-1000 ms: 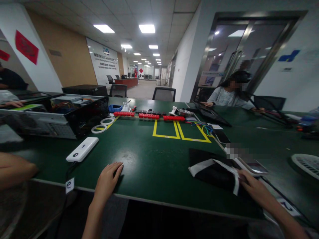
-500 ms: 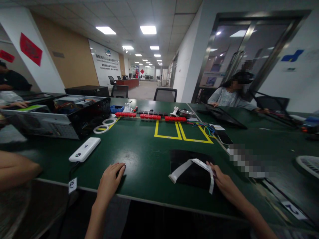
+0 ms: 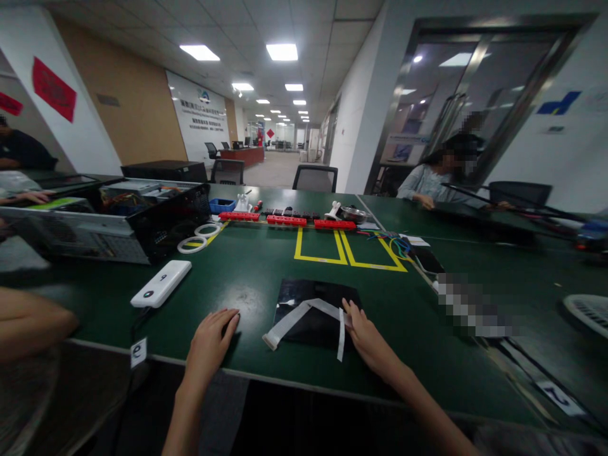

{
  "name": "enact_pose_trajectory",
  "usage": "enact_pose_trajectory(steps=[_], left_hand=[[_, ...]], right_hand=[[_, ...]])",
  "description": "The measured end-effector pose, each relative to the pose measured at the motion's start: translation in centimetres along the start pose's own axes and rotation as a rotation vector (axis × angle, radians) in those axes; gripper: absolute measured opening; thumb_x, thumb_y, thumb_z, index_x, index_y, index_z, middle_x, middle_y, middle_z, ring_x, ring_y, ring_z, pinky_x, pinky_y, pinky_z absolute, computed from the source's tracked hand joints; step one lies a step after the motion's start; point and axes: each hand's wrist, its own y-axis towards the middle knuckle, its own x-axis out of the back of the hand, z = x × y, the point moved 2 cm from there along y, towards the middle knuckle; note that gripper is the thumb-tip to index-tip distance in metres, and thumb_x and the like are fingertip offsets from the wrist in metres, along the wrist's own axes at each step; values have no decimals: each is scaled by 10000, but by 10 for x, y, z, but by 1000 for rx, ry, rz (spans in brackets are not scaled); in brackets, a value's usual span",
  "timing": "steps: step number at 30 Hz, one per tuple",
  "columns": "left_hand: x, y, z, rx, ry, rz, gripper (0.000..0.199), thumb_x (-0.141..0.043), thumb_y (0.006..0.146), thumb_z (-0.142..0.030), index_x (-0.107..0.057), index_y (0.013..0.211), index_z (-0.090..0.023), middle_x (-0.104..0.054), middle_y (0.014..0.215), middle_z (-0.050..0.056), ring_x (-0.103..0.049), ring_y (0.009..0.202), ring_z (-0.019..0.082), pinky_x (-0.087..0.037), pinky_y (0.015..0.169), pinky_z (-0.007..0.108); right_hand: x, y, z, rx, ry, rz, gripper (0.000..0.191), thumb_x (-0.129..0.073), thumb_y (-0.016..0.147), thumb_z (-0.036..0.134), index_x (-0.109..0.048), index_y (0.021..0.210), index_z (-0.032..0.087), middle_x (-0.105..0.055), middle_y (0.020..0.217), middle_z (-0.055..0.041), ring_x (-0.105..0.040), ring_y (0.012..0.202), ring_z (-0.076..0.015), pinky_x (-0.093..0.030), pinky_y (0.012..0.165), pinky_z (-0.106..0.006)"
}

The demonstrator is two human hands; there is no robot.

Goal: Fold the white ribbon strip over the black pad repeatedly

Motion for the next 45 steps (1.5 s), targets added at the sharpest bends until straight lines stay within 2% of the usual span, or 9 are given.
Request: enact_pose_trajectory(steps=[3, 7, 14, 19, 23, 27, 35, 39, 45], left_hand=[[2, 1, 1, 13, -36, 7, 360, -418, 909, -419, -686, 1021, -207, -709, 1064, 71, -617, 1065, 261, -401, 997, 443], [13, 2, -16, 18, -149, 8, 343, -433, 907, -404, -683, 1029, -202, -709, 1057, 67, -639, 1016, 235, -450, 952, 392], [39, -11, -112, -138, -365, 59, 305, -470, 906, -367, -659, 1114, -248, -697, 1076, 62, -618, 1032, 233, -487, 905, 381], [37, -24, -152, -120, -484, 76, 276, -577, 851, -361, -681, 1081, -249, -728, 855, 59, -661, 752, 205, -545, 701, 309], [36, -22, -153, 12, -584, 60, 187, -560, 856, -318, -722, 911, -240, -725, 778, 32, -655, 641, 171, -535, 627, 259], [37, -17, -149, 85, -601, 49, 192, -569, 839, -337, -719, 875, -223, -692, 662, 14, -626, 559, 159, -506, 550, 236], [18, -2, -147, 98, -581, 71, 183, -542, 848, -318, -699, 868, -229, -699, 695, 3, -633, 588, 158, -493, 573, 236], [2, 10, -142, 99, -564, 86, 156, -537, 842, -280, -681, 845, -222, -690, 711, 5, -643, 634, 171, -496, 611, 255], [-25, 23, -136, 66, -466, 116, 131, -538, 832, -202, -668, 820, -193, -672, 803, 43, -630, 715, 186, -477, 677, 292]], right_hand=[[7, 1, -1, 24, 74, -7, 490, -297, 902, 243, -276, 1383, 149, -293, 1484, -145, -244, 1364, -227, -221, 1108, -448], [26, -5, 4, 85, 179, -20, 209, -378, 867, 226, -434, 1067, 201, -479, 1364, -132, -418, 1278, -220, -353, 1021, -396], [44, -39, 44, 219, 133, 67, 205, -449, 779, 115, -446, 957, 217, -621, 1129, -90, -585, 1049, -203, -443, 891, -326], [41, -57, 63, 327, -35, 36, 309, -459, 691, 30, -502, 945, 202, -610, 957, -59, -598, 868, -188, -470, 788, -309], [50, -60, 64, 420, -9, -86, 294, -538, 649, 64, -500, 902, 208, -530, 983, -44, -559, 814, -152, -475, 703, -263], [56, -54, 54, 355, 25, -184, 324, -570, 613, 74, -501, 898, 210, -532, 876, -18, -527, 695, -123, -451, 602, -231], [58, -35, 45, 272, 32, -37, 94, -619, 687, 182, -551, 751, 193, -559, 748, 2, -507, 665, -126, -377, 577, -229], [57, -14, 37, 212, 180, 151, 298, -710, 635, 386, -515, 742, 188, -519, 699, 31, -465, 631, -116, -345, 552, -223], [44, 16, 17, 123, 257, 242, 437, -427, 812, 577, -474, 635, 181, -424, 599, 40, -388, 547, -97, -298, 513, -236]])
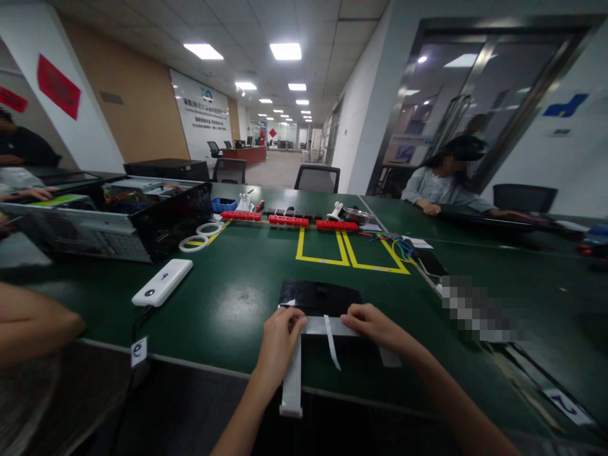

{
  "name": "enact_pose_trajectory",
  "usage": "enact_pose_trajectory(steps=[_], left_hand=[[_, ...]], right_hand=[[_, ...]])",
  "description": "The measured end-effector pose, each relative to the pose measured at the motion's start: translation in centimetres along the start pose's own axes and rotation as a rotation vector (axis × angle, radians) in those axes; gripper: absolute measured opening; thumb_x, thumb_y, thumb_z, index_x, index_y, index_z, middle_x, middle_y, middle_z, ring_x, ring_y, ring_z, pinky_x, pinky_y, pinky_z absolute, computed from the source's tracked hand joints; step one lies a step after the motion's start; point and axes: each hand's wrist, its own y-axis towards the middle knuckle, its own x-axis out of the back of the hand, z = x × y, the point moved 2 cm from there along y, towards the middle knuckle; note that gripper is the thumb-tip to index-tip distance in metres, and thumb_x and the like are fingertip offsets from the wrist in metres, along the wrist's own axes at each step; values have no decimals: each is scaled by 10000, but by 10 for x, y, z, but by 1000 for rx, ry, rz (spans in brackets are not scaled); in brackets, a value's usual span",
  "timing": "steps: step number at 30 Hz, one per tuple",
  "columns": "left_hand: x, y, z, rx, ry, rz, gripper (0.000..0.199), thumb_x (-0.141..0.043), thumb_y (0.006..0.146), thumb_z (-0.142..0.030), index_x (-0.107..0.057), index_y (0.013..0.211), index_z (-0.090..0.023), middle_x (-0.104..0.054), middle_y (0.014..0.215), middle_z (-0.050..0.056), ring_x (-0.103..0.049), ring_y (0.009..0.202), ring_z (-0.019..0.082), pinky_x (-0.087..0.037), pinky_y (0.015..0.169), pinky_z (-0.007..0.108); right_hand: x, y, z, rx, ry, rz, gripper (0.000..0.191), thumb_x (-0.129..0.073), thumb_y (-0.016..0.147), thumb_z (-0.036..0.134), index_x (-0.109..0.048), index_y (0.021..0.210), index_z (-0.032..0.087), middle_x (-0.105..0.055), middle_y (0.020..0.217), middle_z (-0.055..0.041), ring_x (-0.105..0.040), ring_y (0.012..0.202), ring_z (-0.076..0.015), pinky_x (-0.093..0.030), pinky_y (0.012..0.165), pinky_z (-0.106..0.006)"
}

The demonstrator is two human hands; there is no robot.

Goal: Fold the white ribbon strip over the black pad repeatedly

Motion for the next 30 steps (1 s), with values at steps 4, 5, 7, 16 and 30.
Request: enact_pose_trajectory(steps=[4, 5, 7, 16, 30], left_hand=[[-7, 7, 12, 38, 93, 36, 122, -538, 840, -201, -659, 850, -190, -674, 796, 42, -629, 721, 198, -456, 683, 309], [-8, 7, 15, 46, 121, 42, 121, -537, 843, -207, -657, 856, -192, -674, 799, 41, -629, 724, 201, -450, 684, 313], [-8, 8, 19, 58, 176, 49, 122, -537, 850, -219, -654, 869, -193, -675, 815, 46, -627, 747, 210, -441, 695, 319], [-13, 3, 20, 74, 425, 16, 104, -577, 851, -244, -648, 923, -219, -638, 885, 40, -581, 890, 231, -453, 719, 316], [-27, -27, -8, -421, 569, 428, 418, -526, 895, -386, -532, 1270, -201, -558, 1320, 75, -448, 1262, 287, -303, 1062, 545]], right_hand=[[-7, 9, -5, -51, -167, 7, 468, -467, 810, 567, -522, 580, 163, -464, 568, 24, -403, 530, -95, -280, 506, -242], [-9, 10, -5, -50, -184, 5, 466, -475, 811, 564, -533, 586, 161, -483, 577, 18, -412, 531, -96, -281, 505, -241], [-10, 11, -4, -39, -194, -14, 430, -502, 809, 543, -550, 621, 160, -528, 615, 7, -437, 547, -99, -291, 506, -236], [-13, 16, -24, -30, -126, -34, 230, -596, 784, 405, -563, 774, 178, -604, 742, 0, -528, 647, -117, -353, 543, -218], [-22, 15, -27, 7, -257, -158, 197, -590, 792, 385, -511, 783, 205, -609, 746, 1, -538, 674, -135, -351, 578, -239]])
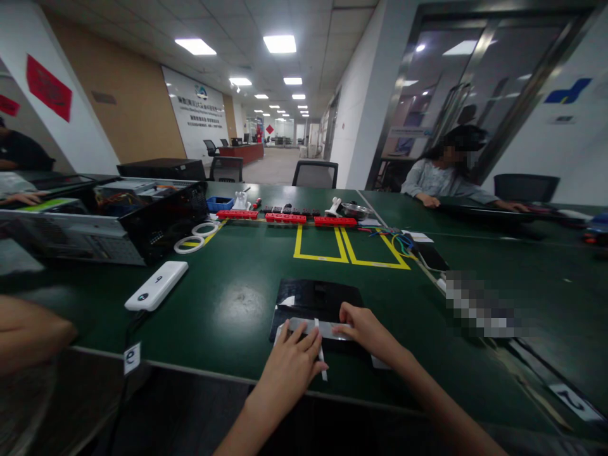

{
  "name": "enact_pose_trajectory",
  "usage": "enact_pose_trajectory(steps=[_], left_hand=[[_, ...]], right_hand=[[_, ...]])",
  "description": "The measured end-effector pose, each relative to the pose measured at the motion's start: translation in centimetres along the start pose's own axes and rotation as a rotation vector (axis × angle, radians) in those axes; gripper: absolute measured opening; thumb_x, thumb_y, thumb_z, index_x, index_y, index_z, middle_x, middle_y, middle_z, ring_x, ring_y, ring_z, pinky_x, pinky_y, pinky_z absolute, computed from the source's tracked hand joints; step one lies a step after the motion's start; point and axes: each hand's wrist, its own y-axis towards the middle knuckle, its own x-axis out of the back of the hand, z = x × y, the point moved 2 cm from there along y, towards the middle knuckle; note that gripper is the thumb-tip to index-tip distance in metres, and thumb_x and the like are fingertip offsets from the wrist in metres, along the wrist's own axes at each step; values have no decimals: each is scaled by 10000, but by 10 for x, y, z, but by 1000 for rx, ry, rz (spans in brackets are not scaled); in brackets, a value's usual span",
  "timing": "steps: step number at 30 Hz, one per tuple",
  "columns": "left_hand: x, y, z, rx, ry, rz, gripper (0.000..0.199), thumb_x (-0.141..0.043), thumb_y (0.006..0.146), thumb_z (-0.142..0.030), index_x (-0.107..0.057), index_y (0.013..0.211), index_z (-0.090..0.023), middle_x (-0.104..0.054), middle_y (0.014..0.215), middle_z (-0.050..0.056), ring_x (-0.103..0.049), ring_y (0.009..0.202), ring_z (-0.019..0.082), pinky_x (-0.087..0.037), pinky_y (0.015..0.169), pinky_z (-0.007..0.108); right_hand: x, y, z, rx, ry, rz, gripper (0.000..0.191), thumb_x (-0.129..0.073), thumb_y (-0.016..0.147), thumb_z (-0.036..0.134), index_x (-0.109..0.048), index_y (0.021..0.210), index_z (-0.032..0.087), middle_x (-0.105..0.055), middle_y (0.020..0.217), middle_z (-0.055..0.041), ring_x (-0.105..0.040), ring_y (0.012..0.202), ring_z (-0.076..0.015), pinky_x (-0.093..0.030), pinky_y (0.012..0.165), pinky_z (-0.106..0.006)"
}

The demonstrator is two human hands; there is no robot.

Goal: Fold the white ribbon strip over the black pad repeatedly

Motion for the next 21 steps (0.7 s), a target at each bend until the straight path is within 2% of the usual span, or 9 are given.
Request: enact_pose_trajectory(steps=[6, 12, 17, 21], left_hand=[[3, 0, 1, 36, -38, 66, 406, -498, 918, -338, -505, 1298, -195, -527, 1350, 68, -422, 1284, 277, -322, 1053, 548], [7, 2, -2, 56, -61, 51, 385, -526, 903, -338, -539, 1264, -206, -557, 1319, 71, -449, 1263, 282, -340, 1041, 543], [14, 1, 3, 47, -133, -3, 375, -501, 917, -331, -527, 1273, -218, -592, 1281, 60, -501, 1221, 244, -350, 1045, 509], [25, -11, 25, 74, -196, -136, 383, -471, 930, -297, -494, 1307, -233, -584, 1293, 51, -529, 1196, 196, -370, 1050, 443]], right_hand=[[7, -7, 7, 29, -19, -43, 162, -577, 810, 355, -522, 787, 204, -587, 749, -2, -531, 680, -143, -370, 596, -253], [14, -16, 8, 88, -86, -158, 133, -571, 818, 322, -520, 790, 202, -586, 816, -29, -545, 742, -163, -411, 654, -284], [18, -12, 25, 136, -126, -242, 101, -475, 874, 255, -544, 838, 190, -598, 876, -62, -562, 843, -186, -446, 769, -330], [16, -7, 44, 205, -139, -189, 199, -415, 898, 232, -590, 972, 174, -623, 992, -85, -567, 959, -199, -444, 874, -360]])
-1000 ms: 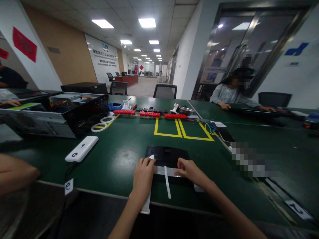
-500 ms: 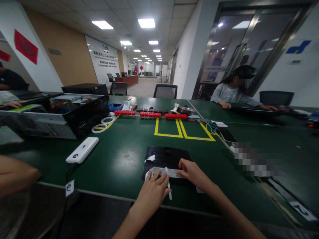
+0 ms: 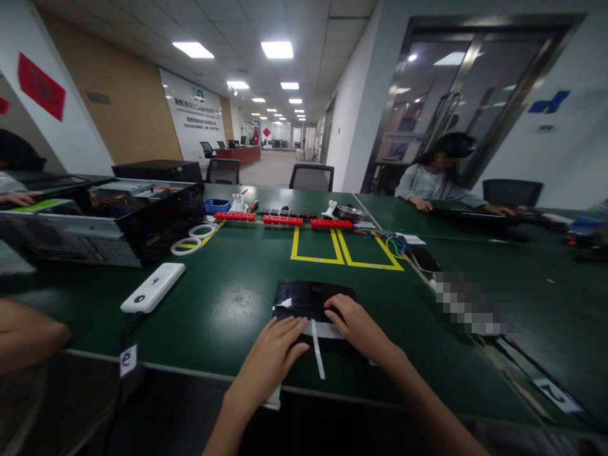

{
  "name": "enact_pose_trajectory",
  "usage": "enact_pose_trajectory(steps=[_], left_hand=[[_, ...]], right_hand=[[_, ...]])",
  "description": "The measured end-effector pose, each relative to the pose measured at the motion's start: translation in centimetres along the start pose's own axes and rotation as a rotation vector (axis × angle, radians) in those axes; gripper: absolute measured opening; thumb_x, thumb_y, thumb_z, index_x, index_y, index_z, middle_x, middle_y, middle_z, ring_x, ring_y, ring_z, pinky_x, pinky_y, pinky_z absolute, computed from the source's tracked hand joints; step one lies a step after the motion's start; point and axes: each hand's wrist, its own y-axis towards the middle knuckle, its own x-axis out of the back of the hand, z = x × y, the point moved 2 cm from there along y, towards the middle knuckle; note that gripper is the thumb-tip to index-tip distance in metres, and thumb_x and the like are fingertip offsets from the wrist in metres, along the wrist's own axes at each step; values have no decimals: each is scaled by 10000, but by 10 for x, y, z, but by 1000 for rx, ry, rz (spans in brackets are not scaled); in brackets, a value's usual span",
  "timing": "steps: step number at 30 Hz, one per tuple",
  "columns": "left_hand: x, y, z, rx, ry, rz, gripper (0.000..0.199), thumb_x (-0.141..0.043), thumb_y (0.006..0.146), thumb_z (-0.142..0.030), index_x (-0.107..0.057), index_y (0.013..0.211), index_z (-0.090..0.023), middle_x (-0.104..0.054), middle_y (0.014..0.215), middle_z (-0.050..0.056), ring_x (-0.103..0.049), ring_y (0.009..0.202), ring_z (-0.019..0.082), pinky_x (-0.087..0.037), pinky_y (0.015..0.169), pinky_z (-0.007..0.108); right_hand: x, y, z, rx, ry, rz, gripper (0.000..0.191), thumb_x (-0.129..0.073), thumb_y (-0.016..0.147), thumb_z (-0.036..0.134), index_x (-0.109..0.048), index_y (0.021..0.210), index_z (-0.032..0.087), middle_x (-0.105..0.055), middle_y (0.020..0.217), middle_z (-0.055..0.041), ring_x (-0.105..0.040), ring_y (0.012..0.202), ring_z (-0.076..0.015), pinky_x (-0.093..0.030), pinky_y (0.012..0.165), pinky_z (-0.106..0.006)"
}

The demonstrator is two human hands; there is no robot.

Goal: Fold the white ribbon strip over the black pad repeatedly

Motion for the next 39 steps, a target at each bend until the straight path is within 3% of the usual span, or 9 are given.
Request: enact_pose_trajectory(steps=[3, 6, 9, 12, 17, 21, 32, 39], left_hand=[[11, -15, 34, 88, 25, -160, 328, -447, 931, -296, -567, 1235, -260, -630, 1232, 31, -565, 1155, 194, -387, 1039, 430], [14, -33, 76, 196, 112, -286, 319, -417, 928, -326, -637, 1138, -228, -674, 1154, 54, -606, 1099, 225, -412, 1011, 451], [11, -48, 104, 281, 185, -327, 365, -393, 925, -381, -656, 1099, -197, -683, 1130, 86, -608, 1095, 262, -420, 994, 471], [9, -55, 111, 333, 218, -308, 373, -381, 929, -382, -656, 1091, -188, -681, 1131, 92, -593, 1117, 267, -401, 1009, 464], [10, -55, 103, 337, 216, -253, 349, -410, 920, -379, -656, 1097, -206, -666, 1167, 70, -559, 1161, 261, -363, 1036, 469], [12, -54, 102, 354, 212, -236, 353, -403, 923, -374, -655, 1100, -202, -661, 1176, 70, -553, 1168, 253, -364, 1035, 458], [11, -53, 102, 348, 215, -273, 340, -420, 907, -367, -667, 1077, -208, -675, 1150, 73, -572, 1144, 258, -373, 1028, 460], [11, -53, 102, 351, 217, -256, 340, -427, 906, -361, -664, 1091, -203, -669, 1162, 70, -566, 1152, 254, -371, 1031, 455]], right_hand=[[-7, 3, 11, 41, -13, 79, 321, -391, 912, 253, -569, 1163, 160, -575, 1223, -118, -497, 1163, -219, -376, 1004, -397], [-20, 5, 19, 27, -62, 191, 477, -356, 933, 385, -427, 1360, 183, -373, 1446, -128, -295, 1342, -271, -239, 1084, -501], [-32, 6, 25, 18, -85, 311, 617, -307, 904, 572, -290, 1439, 264, -173, 1530, -97, -91, 1388, -356, -108, 1064, -628], [-35, 7, 28, 20, -84, 369, 687, -257, 860, 675, -279, 1439, 305, -102, 1543, -83, -20, 1377, -407, -40, 1028, -685], [-23, 3, 17, -6, -58, 420, 664, -227, 871, 668, -203, 1450, 344, -85, 1546, -22, -16, 1392, -361, -13, 1026, -694], [-10, -11, -14, -77, -63, 404, 642, -232, 878, 654, -167, 1449, 367, -96, 1541, 16, 14, 1394, -340, -13, 1030, -696], [28, -69, -143, -362, -86, 295, 681, -234, 872, 628, -136, 1467, 309, -191, 1513, -20, -49, 1394, -279, -59, 1062, -654], [40, -88, -176, -429, -58, 268, 682, -256, 842, 601, -163, 1464, 336, -187, 1514, -4, -56, 1394, -288, -27, 1053, -664]])
